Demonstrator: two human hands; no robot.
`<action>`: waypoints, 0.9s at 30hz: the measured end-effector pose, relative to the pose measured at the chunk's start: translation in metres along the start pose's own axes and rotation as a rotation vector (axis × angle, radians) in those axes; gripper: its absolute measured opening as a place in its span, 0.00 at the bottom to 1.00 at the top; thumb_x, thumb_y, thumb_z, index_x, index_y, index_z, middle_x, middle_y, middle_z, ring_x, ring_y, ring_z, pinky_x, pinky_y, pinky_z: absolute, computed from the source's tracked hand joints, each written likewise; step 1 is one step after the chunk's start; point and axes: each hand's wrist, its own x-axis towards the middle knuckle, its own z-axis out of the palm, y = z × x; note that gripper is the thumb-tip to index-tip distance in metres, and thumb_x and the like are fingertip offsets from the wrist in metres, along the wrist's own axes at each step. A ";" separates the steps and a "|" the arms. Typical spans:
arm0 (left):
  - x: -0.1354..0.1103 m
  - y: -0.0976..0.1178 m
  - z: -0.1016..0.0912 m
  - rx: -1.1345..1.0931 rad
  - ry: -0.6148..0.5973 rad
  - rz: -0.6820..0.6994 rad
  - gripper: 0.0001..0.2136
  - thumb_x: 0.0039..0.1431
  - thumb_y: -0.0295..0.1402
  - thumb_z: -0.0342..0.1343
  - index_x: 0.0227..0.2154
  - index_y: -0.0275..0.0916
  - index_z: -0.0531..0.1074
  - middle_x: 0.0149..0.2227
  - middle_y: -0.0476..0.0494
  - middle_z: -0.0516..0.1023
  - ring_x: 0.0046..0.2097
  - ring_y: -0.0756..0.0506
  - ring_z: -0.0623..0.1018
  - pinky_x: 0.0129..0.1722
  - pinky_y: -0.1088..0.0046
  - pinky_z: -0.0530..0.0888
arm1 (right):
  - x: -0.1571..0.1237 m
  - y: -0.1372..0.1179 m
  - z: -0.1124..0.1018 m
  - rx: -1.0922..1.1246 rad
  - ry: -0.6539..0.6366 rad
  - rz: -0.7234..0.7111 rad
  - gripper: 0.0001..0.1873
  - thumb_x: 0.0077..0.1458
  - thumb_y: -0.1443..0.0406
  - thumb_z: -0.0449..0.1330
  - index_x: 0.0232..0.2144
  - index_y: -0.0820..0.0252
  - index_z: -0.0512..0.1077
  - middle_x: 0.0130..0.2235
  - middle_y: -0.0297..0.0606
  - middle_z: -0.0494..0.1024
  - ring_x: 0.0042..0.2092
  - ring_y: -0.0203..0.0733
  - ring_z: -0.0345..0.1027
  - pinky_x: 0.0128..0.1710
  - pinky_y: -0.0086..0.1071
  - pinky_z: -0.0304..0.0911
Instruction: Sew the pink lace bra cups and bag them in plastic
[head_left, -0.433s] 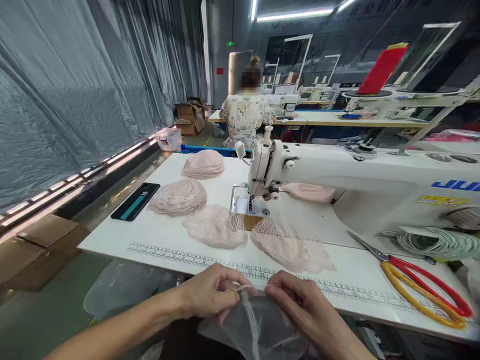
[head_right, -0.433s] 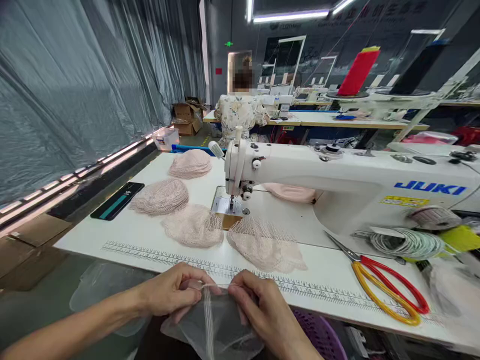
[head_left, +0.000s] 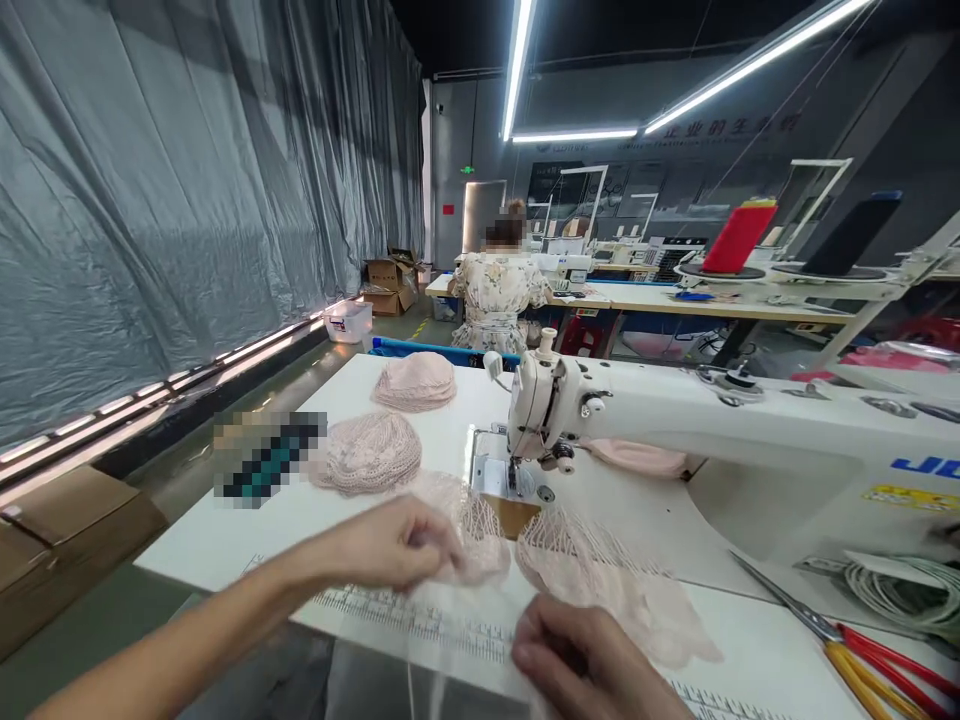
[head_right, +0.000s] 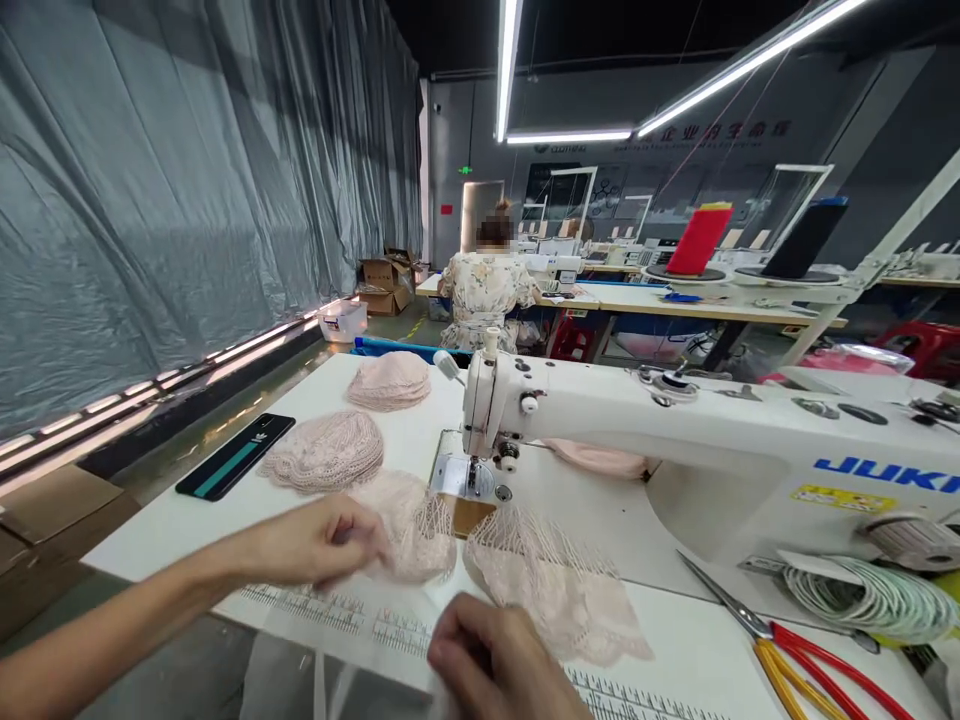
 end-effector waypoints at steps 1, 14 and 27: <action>0.010 0.000 -0.016 0.233 0.088 0.032 0.16 0.57 0.28 0.43 0.39 0.36 0.76 0.16 0.54 0.65 0.19 0.52 0.68 0.20 0.82 0.63 | 0.014 -0.005 -0.004 0.027 0.003 0.012 0.12 0.58 0.59 0.49 0.26 0.57 0.63 0.19 0.28 0.67 0.19 0.32 0.58 0.19 0.24 0.51; 0.052 -0.038 0.027 0.676 0.314 0.370 0.09 0.56 0.21 0.53 0.36 0.41 0.70 0.42 0.47 0.73 0.41 0.45 0.72 0.41 0.69 0.67 | 0.083 0.024 -0.006 -0.394 0.203 0.075 0.08 0.55 0.67 0.50 0.25 0.60 0.66 0.29 0.44 0.75 0.35 0.51 0.68 0.33 0.36 0.54; 0.045 -0.047 -0.004 0.214 0.265 0.254 0.09 0.61 0.27 0.45 0.34 0.39 0.71 0.37 0.46 0.75 0.41 0.46 0.74 0.44 0.73 0.68 | 0.058 0.009 -0.012 -0.277 0.102 -0.116 0.06 0.56 0.67 0.54 0.28 0.58 0.69 0.28 0.34 0.73 0.32 0.38 0.66 0.33 0.27 0.57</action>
